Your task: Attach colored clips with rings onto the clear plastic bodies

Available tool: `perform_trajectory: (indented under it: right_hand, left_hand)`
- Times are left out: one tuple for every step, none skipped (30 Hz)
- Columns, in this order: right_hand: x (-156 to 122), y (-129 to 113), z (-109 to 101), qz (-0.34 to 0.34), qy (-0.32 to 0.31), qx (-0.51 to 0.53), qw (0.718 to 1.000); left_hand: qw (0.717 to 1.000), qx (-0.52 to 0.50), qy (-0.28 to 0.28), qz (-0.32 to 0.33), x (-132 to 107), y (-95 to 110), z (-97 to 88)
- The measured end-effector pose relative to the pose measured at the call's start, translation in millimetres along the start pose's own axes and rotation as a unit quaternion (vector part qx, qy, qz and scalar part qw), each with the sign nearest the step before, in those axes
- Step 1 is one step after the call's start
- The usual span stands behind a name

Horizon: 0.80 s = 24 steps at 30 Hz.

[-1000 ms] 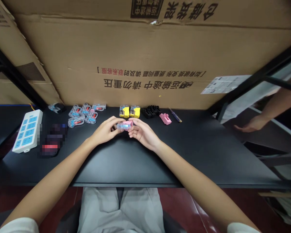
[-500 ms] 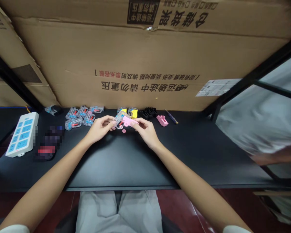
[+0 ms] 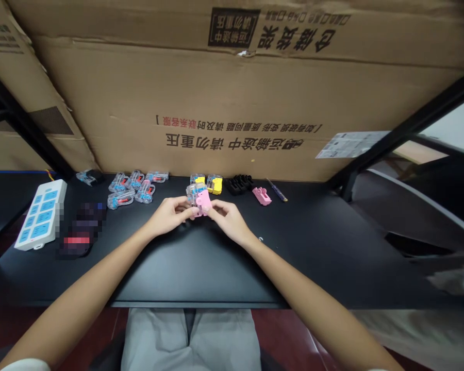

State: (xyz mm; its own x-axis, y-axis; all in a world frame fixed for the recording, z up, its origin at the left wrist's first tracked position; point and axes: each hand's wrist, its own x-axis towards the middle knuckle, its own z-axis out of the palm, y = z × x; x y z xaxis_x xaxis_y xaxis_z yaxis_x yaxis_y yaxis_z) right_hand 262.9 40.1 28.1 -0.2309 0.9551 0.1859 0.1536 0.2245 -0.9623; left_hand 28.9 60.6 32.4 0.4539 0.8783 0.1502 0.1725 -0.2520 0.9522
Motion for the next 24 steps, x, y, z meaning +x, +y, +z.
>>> perform_trajectory:
  right_hand:
    - [0.2, 0.2, -0.6, 0.000, 0.026, 0.003, 1.000]
    - [0.5, 0.4, -1.1, -0.003, 0.058, 0.006, 0.998]
    - [0.6, 0.6, -1.2, -0.005, 0.085, 0.008, 0.996]
    - [0.5, 0.8, -0.9, -0.005, 0.096, 0.006, 0.995]
    - [0.0, 1.2, 0.0, -0.004, 0.086, -0.001, 0.996]
    - [-0.7, 1.7, 1.4, 0.000, 0.060, -0.013, 0.998]
    - [-1.5, 2.3, 3.1, 0.006, 0.027, -0.027, 0.999]
    - [-2.4, 3.0, 4.8, 0.011, -0.002, -0.040, 0.999]
    - [-3.1, 3.7, 6.2, 0.016, -0.023, -0.048, 0.998]
    - [-3.6, 4.3, 7.2, 0.020, -0.033, -0.050, 0.998]
    - [-3.9, 4.8, 7.7, 0.022, -0.033, -0.046, 0.998]
    - [-3.9, 5.0, 7.8, 0.024, -0.030, -0.038, 0.999]
    - [-3.9, 4.9, 7.7, 0.027, -0.029, -0.028, 0.999]
    - [-4.0, 4.6, 7.6, 0.030, -0.031, -0.020, 0.999]
    - [-4.3, 4.2, 7.7, 0.033, -0.035, -0.017, 0.999]
    - [-4.9, 3.6, 7.8, 0.034, -0.040, -0.018, 0.998]
    - [-5.6, 3.1, 8.2, 0.034, -0.047, -0.024, 0.998]
    - [-6.4, 2.8, 8.6, 0.032, -0.055, -0.034, 0.997]
    - [-7.3, 2.8, 9.0, 0.027, -0.061, -0.045, 0.997]
    - [-8.1, 2.9, 9.3, 0.021, -0.066, -0.054, 0.996]
    - [-8.8, 3.4, 9.5, 0.014, -0.072, -0.062, 0.995]
    - [-9.2, 3.9, 9.5, 0.010, -0.078, -0.068, 0.995]
    - [-9.5, 4.5, 9.4, 0.006, -0.082, -0.073, 0.994]
    - [-9.6, 4.9, 9.2, 0.004, -0.086, -0.077, 0.993]
  left_hand:
    - [1.000, -0.007, 0.021, 0.003, 0.4, 0.1, -0.3]
    - [0.999, -0.012, 0.051, 0.007, 0.8, 0.4, -1.0]
    - [0.997, -0.016, 0.079, 0.010, 1.1, 0.6, -1.7]
    - [0.995, -0.018, 0.096, 0.012, 1.3, 0.6, -1.8]
    - [0.995, -0.018, 0.097, 0.012, 1.2, 0.5, -1.1]
    - [0.996, -0.018, 0.082, 0.011, 0.9, 0.0, 0.5]
    - [0.998, -0.020, 0.059, 0.010, 0.5, -0.8, 3.0]
    - [0.999, -0.025, 0.036, 0.010, 0.1, -1.9, 5.8]
    - [0.999, -0.034, 0.019, 0.010, -0.1, -3.1, 8.4]
    - [0.999, -0.043, 0.016, 0.010, 0.0, -4.3, 10.1]
    - [0.998, -0.049, 0.024, 0.010, 0.3, -5.3, 10.3]
    - [0.998, -0.048, 0.042, 0.008, 0.8, -5.9, 8.7]
    - [0.997, -0.038, 0.066, 0.007, 1.2, -6.1, 5.2]
    - [0.996, -0.017, 0.093, 0.006, 1.5, -5.6, 0.0]
    - [0.993, 0.017, 0.119, 0.006, 1.4, -4.5, -6.4]
    - [0.988, 0.064, 0.143, 0.007, 0.9, -2.8, -13.4]
    - [0.979, 0.126, 0.163, 0.007, 0.1, -0.7, -20.4]
    - [0.965, 0.197, 0.176, 0.001, -1.0, 1.4, -26.7]
    - [0.946, 0.266, 0.185, -0.006, -2.1, 3.2, -31.8]
    - [0.926, 0.326, 0.191, -0.015, -3.0, 4.5, -35.7]
    - [0.906, 0.376, 0.192, -0.021, -3.6, 4.9, -38.2]
    - [0.890, 0.415, 0.189, -0.023, -3.7, 4.4, -39.6]
    - [0.876, 0.445, 0.184, -0.018, -3.4, 3.1, -40.3]
    - [0.864, 0.471, 0.178, -0.007, -2.8, 1.0, -40.6]
